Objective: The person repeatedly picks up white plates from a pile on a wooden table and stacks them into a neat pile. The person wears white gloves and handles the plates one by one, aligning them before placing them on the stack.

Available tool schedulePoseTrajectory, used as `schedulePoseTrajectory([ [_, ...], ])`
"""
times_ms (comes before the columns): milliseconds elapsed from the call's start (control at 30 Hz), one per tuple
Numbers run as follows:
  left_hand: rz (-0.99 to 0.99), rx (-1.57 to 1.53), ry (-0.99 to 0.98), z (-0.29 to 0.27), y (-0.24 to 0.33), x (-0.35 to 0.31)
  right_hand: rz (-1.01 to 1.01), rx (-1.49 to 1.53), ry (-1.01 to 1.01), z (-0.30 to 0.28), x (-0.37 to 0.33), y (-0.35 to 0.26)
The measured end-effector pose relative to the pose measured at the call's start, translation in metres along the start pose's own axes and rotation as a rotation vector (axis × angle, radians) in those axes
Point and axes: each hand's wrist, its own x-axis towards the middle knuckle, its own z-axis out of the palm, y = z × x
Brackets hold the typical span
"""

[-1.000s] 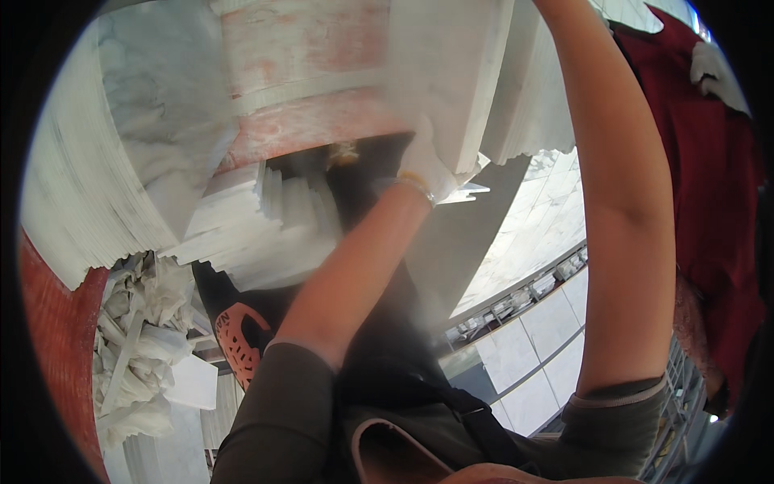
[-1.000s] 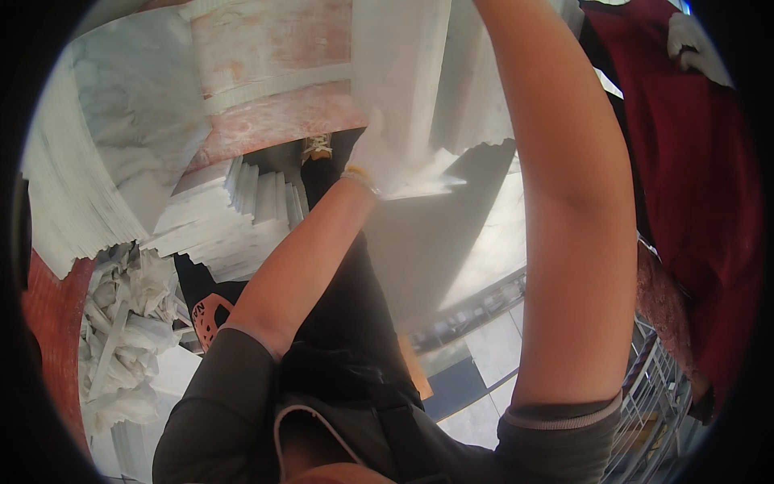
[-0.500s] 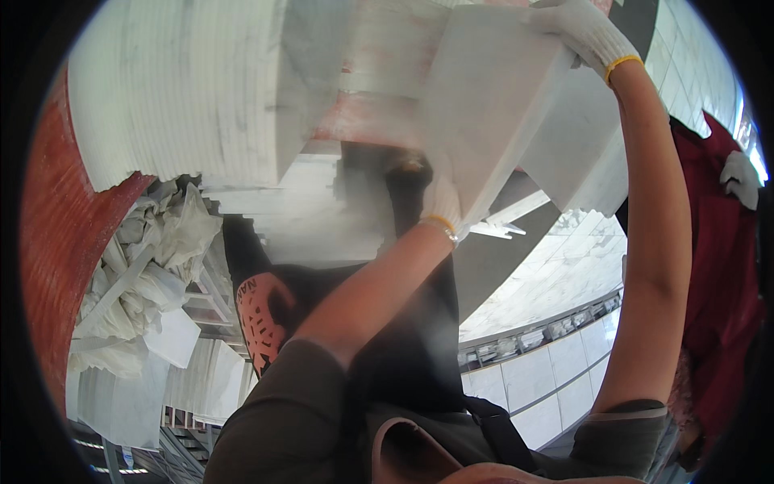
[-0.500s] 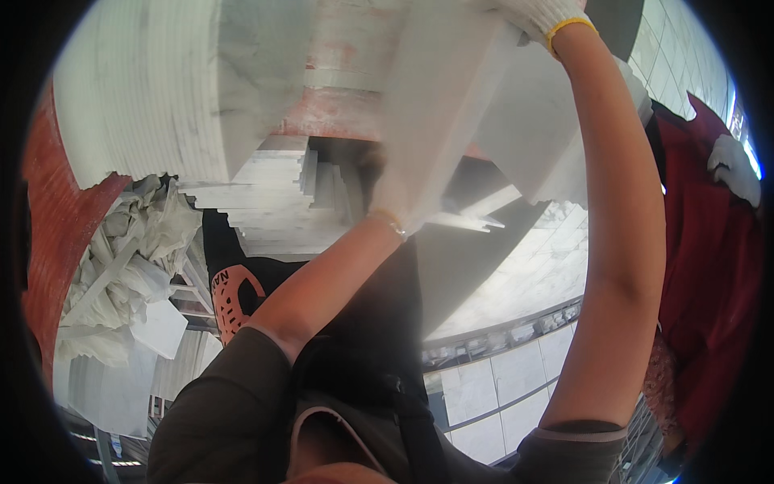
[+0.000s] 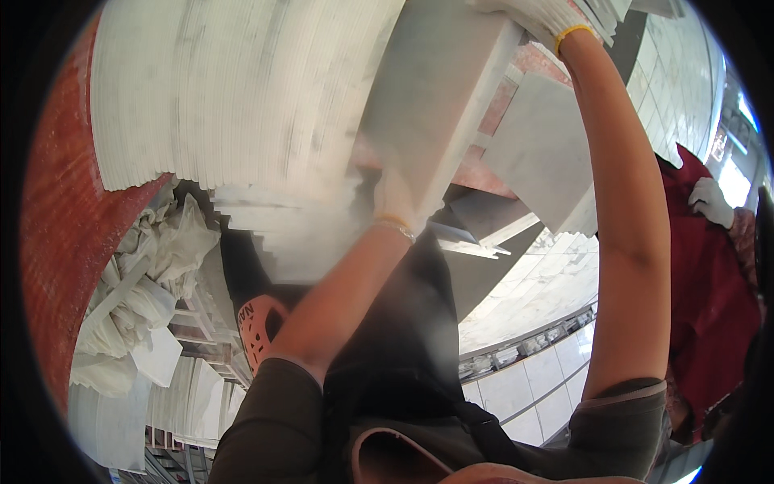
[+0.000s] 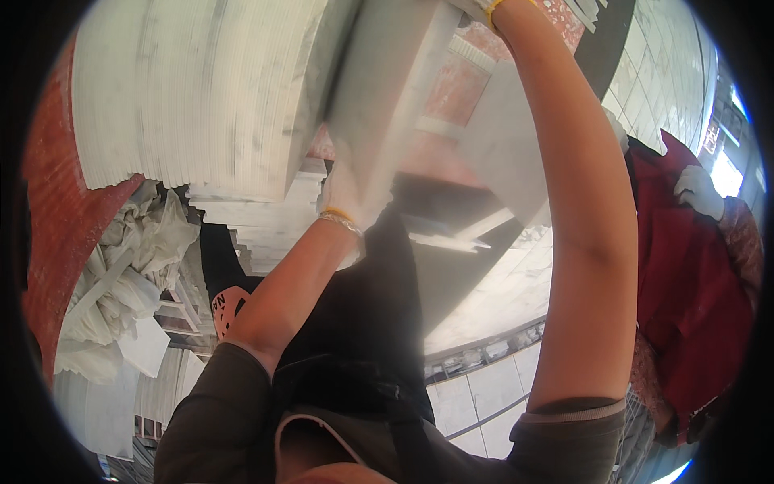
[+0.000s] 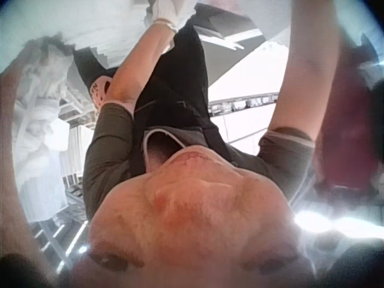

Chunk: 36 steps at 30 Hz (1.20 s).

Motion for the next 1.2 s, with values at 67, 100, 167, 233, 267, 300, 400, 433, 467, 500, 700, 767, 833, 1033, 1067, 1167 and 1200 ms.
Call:
schedulePoseTrajectory([
  [67,-0.016,-0.021,-0.019,-0.003,-0.007,0.006,-0.113,-0.157,-0.039,0.003,0.011,0.004],
  [100,-0.016,-0.132,-0.021,-0.004,-0.009,0.008,-0.342,-0.333,0.058,0.005,0.015,0.004],
  [167,-0.045,-0.388,-0.052,-0.006,-0.010,0.005,-0.796,-0.681,0.252,0.009,0.017,0.003],
  [233,-0.099,-0.677,-0.051,-0.009,-0.010,-0.004,-0.313,-0.146,0.105,0.008,0.010,-0.006],
  [267,-0.198,-0.976,-0.038,-0.009,-0.010,-0.010,-0.069,0.123,0.024,0.007,0.002,-0.012],
  [300,-0.289,-1.274,0.031,-0.005,-0.009,-0.017,-0.009,0.248,0.016,0.005,-0.008,-0.019],
  [400,-0.211,-1.727,-0.407,-0.014,-0.015,-0.040,0.112,0.579,-0.018,0.001,-0.041,-0.036],
  [433,-0.396,-1.516,-0.278,-0.014,-0.018,-0.047,0.064,0.633,-0.043,-0.001,-0.051,-0.036],
  [467,-0.437,-1.377,-0.265,-0.014,-0.021,-0.055,0.016,0.686,-0.068,-0.002,-0.064,-0.031],
  [500,-0.500,-1.306,-0.229,-0.011,-0.024,-0.057,-0.033,0.738,-0.094,-0.003,-0.074,-0.022],
  [700,-0.545,-0.958,-0.237,0.056,-0.060,-0.039,0.064,0.023,0.202,-0.032,-0.090,0.118],
  [767,-0.646,-1.028,-0.325,0.102,-0.077,-0.025,-0.049,-0.499,0.288,-0.043,-0.089,0.181],
  [833,-0.708,-1.030,-0.450,0.150,-0.087,-0.016,0.093,-0.656,0.153,-0.053,-0.088,0.234],
  [1033,-0.923,-1.187,-0.628,0.294,-0.052,0.007,0.192,-1.042,-0.020,-0.029,-0.072,0.308],
  [1067,-1.229,-1.586,-0.844,0.302,-0.048,0.016,0.218,-1.081,0.012,-0.024,-0.070,0.310],
  [1167,-1.521,-2.181,-1.045,0.319,-0.045,0.027,0.144,-1.159,0.087,-0.016,-0.071,0.310],
  [1200,-1.265,-1.947,-0.748,0.323,-0.047,0.029,0.173,-1.177,0.120,-0.014,-0.072,0.307],
])
